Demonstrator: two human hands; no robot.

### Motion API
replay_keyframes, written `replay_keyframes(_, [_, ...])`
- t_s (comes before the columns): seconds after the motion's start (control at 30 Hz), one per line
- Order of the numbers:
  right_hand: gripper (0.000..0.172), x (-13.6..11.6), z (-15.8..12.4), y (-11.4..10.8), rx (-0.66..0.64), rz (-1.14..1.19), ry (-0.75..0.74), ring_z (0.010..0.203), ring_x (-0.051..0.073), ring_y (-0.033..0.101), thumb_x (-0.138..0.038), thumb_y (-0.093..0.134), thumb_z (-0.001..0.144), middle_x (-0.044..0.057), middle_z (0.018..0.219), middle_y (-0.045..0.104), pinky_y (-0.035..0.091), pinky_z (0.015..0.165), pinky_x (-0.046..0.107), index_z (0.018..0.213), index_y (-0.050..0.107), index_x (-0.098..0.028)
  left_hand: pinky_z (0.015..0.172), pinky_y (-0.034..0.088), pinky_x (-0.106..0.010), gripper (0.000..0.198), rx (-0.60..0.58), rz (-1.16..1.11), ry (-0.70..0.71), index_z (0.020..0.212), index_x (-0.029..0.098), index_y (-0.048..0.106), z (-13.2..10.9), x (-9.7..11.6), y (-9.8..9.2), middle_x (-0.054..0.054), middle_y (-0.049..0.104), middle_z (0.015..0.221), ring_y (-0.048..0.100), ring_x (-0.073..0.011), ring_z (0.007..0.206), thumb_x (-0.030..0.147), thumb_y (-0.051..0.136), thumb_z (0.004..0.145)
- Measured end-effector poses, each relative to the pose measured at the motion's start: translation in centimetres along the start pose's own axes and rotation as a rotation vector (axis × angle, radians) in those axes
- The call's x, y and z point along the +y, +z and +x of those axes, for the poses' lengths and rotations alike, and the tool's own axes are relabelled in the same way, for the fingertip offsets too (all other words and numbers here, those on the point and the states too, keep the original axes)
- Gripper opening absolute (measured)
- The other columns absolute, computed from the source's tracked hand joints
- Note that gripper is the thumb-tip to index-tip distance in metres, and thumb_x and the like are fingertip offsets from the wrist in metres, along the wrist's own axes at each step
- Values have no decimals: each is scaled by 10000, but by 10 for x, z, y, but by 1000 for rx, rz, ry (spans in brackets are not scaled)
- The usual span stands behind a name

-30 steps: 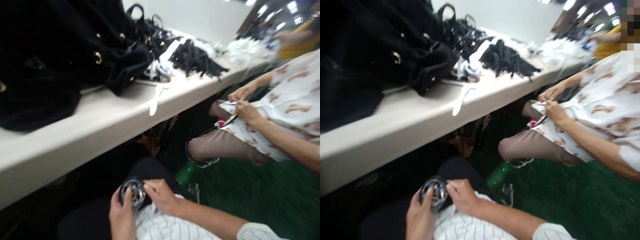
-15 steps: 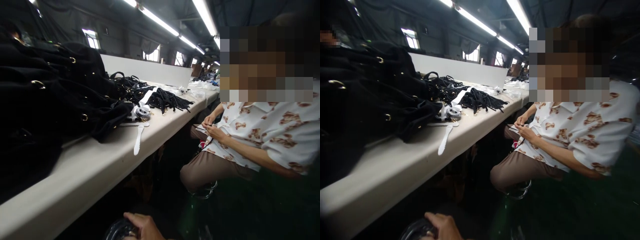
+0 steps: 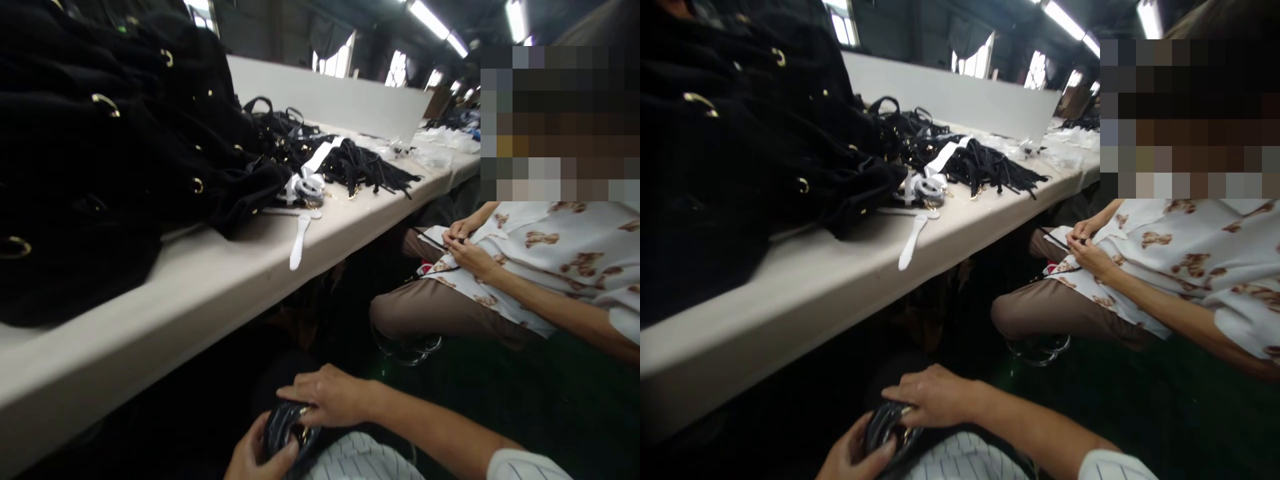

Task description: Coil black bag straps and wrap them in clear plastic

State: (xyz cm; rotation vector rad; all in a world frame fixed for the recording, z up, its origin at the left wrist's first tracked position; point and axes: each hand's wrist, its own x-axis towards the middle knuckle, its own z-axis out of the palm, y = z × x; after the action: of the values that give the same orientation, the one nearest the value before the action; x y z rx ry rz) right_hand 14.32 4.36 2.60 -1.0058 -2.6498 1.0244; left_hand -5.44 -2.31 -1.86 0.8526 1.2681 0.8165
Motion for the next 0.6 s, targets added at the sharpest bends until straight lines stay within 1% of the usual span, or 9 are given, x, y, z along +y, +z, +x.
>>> replay_keyframes(0.07, [501,-1,-5,-2,-49,24,-27,925,187,637,-360,538,920,77,1094,654,479,767,237,1400,497,-222,761,529,-367,445,-125,106,-8,909,141,702,-8,12,0,-108,734,880,675,-303,854,455,820,615])
replay_keyframes(0.1, [494,0,-8,-1,-62,64,-40,940,186,632,-347,542,923,81,1101,650,479,783,241,1397,502,-212,781,520,-355,409,-174,134,-38,952,141,701,-11,17,-1,-103,732,922,669,-295,895,419,795,667])
replay_keyframes(0.13, [487,1,-9,1,-67,117,-54,951,184,625,-336,541,929,84,1108,645,477,804,247,1396,503,-201,764,513,-338,392,-198,141,-77,974,138,697,-13,22,-2,-98,729,937,666,-285,896,398,783,693])
replay_keyframes(0.2, [478,5,-11,9,-63,233,-74,947,180,614,-327,541,938,91,1092,641,474,826,264,1391,507,-178,713,500,-308,361,-241,105,-147,943,121,691,-16,26,-4,-91,722,884,666,-255,830,386,774,713])
replay_keyframes(0.3, [490,10,-15,21,-48,369,-89,871,171,601,-359,569,929,88,1006,634,471,784,272,1371,528,-151,694,490,-284,332,-298,-38,-222,884,113,682,-21,20,-4,-76,711,789,658,-217,751,377,787,711])
replay_keyframes(0.43, [551,15,-19,34,-34,563,-49,723,129,548,-444,654,866,41,864,588,438,657,238,1316,585,-134,711,490,-276,362,-337,-255,-271,920,108,692,-25,6,-1,-81,710,794,646,-192,722,367,809,696])
replay_keyframes(0.53, [558,19,-19,37,-37,697,4,713,117,535,-455,689,835,21,845,571,419,631,230,1295,609,-148,731,484,-281,361,-345,-358,-286,904,103,711,-26,2,1,-90,706,798,633,-190,728,368,819,684])
replay_keyframes(0.6, [568,20,-19,37,-50,768,20,725,115,541,-449,708,819,18,867,574,419,635,228,1297,609,-159,782,477,-297,342,-368,-396,-287,832,99,725,-27,5,3,-103,706,809,631,-208,776,387,824,675])
